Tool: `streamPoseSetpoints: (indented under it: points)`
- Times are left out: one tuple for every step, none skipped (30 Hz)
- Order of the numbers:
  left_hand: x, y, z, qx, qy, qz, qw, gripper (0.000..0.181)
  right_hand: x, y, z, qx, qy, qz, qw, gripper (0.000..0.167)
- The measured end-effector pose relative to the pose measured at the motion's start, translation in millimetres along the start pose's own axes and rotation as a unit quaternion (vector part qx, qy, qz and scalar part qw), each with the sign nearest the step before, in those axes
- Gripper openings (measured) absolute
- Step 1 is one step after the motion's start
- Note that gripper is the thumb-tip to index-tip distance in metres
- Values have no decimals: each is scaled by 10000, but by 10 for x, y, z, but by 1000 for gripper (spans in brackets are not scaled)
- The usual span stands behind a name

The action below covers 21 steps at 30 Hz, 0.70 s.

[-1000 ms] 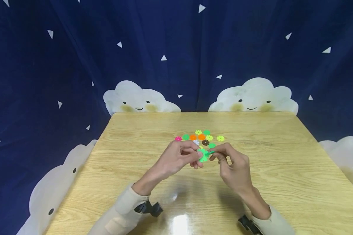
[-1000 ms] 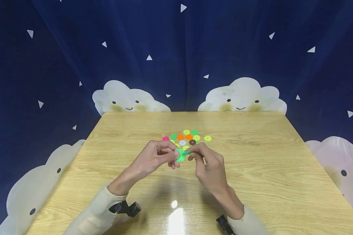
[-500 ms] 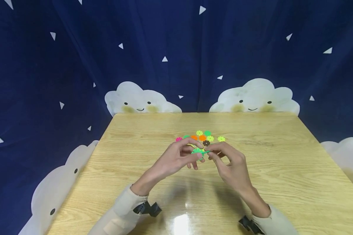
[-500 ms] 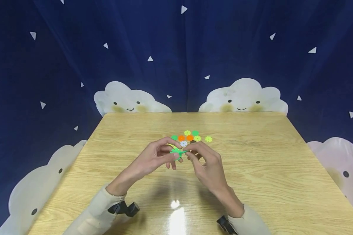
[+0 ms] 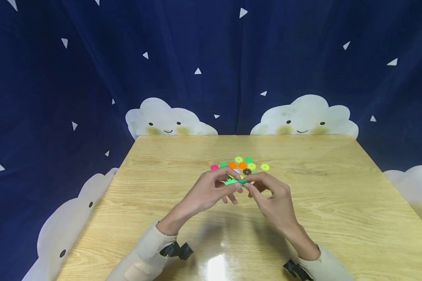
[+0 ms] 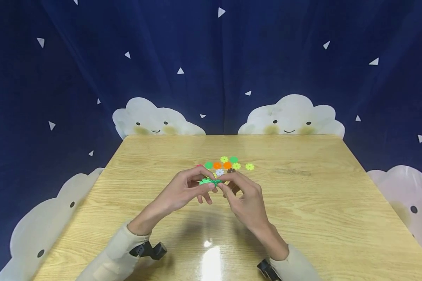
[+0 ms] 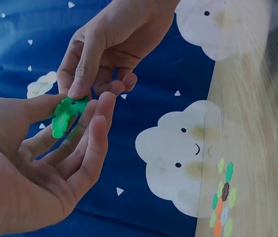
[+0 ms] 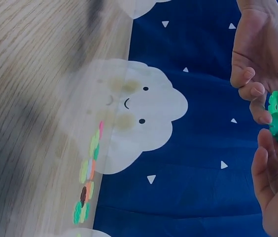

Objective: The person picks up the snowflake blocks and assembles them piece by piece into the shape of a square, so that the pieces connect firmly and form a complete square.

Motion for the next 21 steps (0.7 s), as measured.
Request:
streamPoseSetpoints:
  points:
    - [2,4,-4,-9,5,20,10000,21,-2,0,2,14,-13,0,10000,30]
    - [4,9,-8,-18,10,40,10000,20,-6,4,4,37,-24,-2,10000,30]
    - [8,14,-13,-29,13,57,10000,20,-10,11,6,64,-29,1,10000,30]
    - [13,21,-19,-41,19,76,10000,19,-16,24,11,82,-44,6,10000,30]
    - [18,29,-24,-58,30,94,9999,19,-25,43,16,89,-82,49,9999,29]
    - [26,37,-31,-78,53,108,9999,18,-37,66,22,89,-101,80,9999,28]
    - [33,48,-38,-99,76,113,9999,18,-52,92,32,77,-136,124,9998,26]
    - [40,58,-45,-124,102,122,9998,17,-75,125,42,49,-210,173,9996,25]
    - [48,70,-53,-149,129,136,9997,17,-103,160,54,17,-279,236,9993,23]
    - [57,79,-59,-172,149,129,9997,17,-137,198,67,-31,-391,288,9988,21]
    - [65,90,-67,-193,175,123,9996,17,-177,237,78,-71,-510,334,9981,20]
    - [73,99,-75,-209,192,129,9995,18,-222,276,90,-94,-636,330,9974,19]
    - [79,108,-83,-225,195,122,9995,18,-270,314,101,-116,-819,347,9960,18]
    - [88,115,-89,-241,198,115,9994,18,-324,351,109,-104,-1003,364,9942,19]
    - [96,121,-96,-252,190,107,9994,18,-380,384,115,-52,-1195,356,9922,20]
    - [102,127,-103,-265,183,86,9994,18,-437,413,119,10,-1413,320,9894,22]
    - [108,134,-110,-279,183,98,9994,17,-498,440,122,92,-1612,264,9865,25]
    - [111,140,-116,-293,168,105,9994,17,-558,462,125,188,-1792,217,9834,28]
    - [113,145,-121,-304,155,100,9994,17,-618,483,125,286,-1974,181,9797,32]
    - [118,150,-126,-316,147,101,9993,17,-683,501,129,398,-2093,129,9770,36]
    - [119,157,-130,-326,142,99,9993,17,-745,516,132,493,-2216,63,9739,39]
Point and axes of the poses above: each hand's wrist, its own z-axis towards the middle knuckle, its own y-axis out of the back of the hand, x = y × z, the point moved 4 cm from there along z, towards the middle knuckle, and after that the axes turned 14 degrees about z, right-handed, at the moved point
